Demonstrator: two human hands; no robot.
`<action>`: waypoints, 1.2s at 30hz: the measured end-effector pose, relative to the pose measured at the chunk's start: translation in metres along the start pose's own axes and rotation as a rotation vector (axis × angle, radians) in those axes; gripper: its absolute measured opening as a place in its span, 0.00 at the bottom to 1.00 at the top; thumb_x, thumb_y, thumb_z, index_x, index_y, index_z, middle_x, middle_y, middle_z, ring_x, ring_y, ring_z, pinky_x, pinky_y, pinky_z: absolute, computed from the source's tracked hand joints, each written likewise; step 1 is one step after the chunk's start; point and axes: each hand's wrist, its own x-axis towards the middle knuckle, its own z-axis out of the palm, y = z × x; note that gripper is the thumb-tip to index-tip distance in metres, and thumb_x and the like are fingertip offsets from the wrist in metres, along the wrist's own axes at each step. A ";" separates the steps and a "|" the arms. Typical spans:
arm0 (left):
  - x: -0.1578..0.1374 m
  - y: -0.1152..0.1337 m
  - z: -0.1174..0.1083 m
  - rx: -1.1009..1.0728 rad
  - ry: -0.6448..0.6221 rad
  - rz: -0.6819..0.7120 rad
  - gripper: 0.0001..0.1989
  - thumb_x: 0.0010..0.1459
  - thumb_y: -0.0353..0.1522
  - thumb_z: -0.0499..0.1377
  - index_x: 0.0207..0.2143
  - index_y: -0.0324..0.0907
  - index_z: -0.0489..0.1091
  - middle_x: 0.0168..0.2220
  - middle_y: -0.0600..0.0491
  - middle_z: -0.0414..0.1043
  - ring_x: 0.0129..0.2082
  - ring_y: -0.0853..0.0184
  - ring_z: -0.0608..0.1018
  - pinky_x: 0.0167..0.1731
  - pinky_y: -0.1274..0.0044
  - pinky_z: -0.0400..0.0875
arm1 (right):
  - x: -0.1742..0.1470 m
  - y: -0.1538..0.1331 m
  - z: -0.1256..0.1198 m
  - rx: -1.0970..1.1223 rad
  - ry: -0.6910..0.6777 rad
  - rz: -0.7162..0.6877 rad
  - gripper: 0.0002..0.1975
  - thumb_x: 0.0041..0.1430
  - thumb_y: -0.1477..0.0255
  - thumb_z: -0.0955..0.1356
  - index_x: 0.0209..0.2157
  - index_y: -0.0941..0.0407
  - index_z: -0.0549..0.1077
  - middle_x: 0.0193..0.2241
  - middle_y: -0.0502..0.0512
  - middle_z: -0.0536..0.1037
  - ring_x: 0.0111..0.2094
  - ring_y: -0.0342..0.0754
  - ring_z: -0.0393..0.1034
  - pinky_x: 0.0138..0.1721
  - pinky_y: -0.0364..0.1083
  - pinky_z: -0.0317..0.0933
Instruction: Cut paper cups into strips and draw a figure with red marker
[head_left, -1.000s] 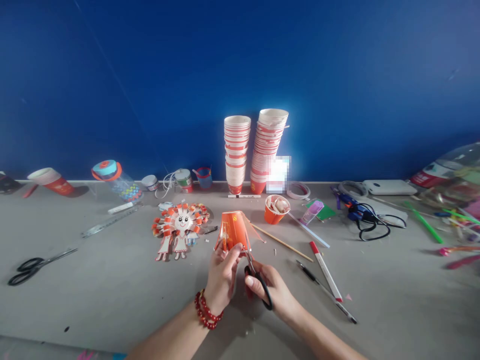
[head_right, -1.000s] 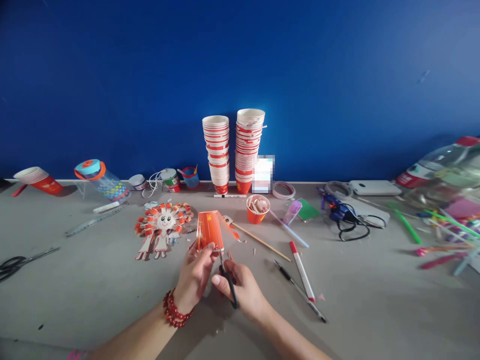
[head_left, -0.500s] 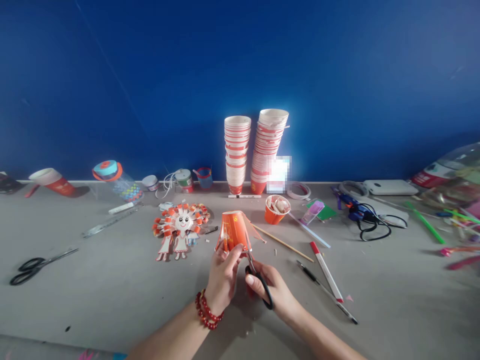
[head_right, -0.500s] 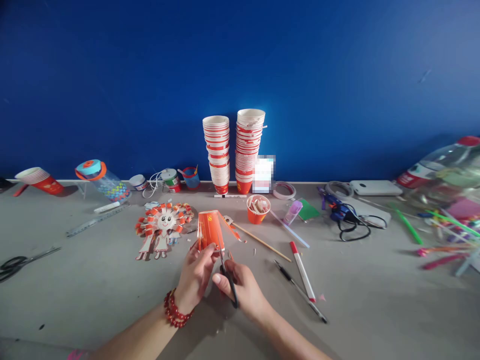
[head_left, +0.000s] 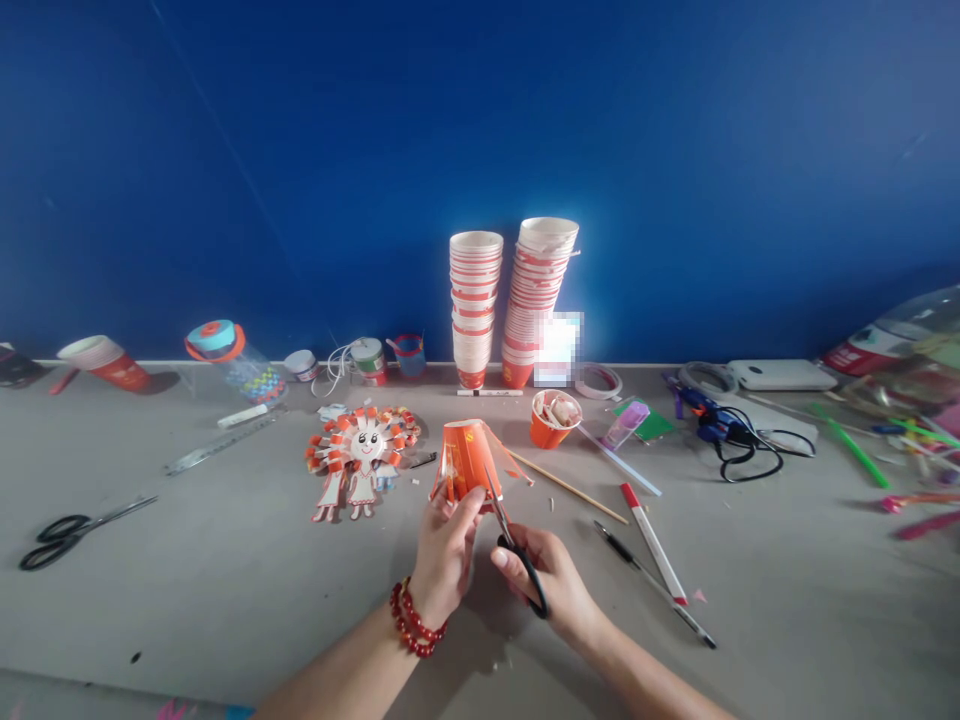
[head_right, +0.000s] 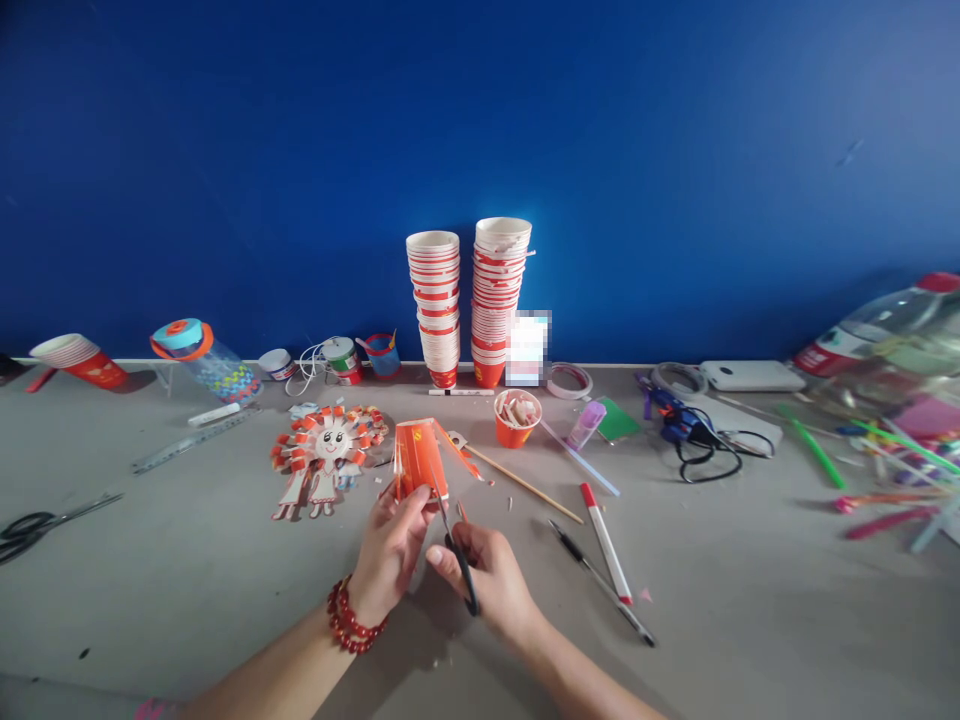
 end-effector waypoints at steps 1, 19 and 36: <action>0.000 0.000 0.000 -0.001 0.003 0.001 0.11 0.51 0.35 0.67 0.36 0.42 0.72 0.29 0.54 0.78 0.29 0.69 0.78 0.35 0.77 0.71 | 0.000 0.001 0.000 -0.005 0.008 -0.001 0.32 0.45 0.39 0.68 0.21 0.54 0.58 0.14 0.42 0.57 0.16 0.38 0.50 0.17 0.40 0.41; -0.003 0.004 0.006 0.024 -0.007 -0.031 0.13 0.50 0.36 0.67 0.37 0.41 0.72 0.33 0.51 0.78 0.30 0.66 0.79 0.33 0.76 0.71 | 0.001 0.000 0.001 0.021 -0.009 -0.014 0.32 0.47 0.38 0.66 0.22 0.54 0.58 0.15 0.43 0.57 0.17 0.38 0.51 0.18 0.40 0.43; -0.005 0.004 0.003 0.035 -0.039 -0.073 0.13 0.51 0.38 0.66 0.35 0.40 0.71 0.27 0.54 0.76 0.26 0.68 0.77 0.30 0.77 0.69 | 0.001 0.001 0.003 0.059 0.013 -0.002 0.32 0.44 0.39 0.69 0.21 0.54 0.58 0.11 0.43 0.62 0.13 0.38 0.54 0.16 0.40 0.45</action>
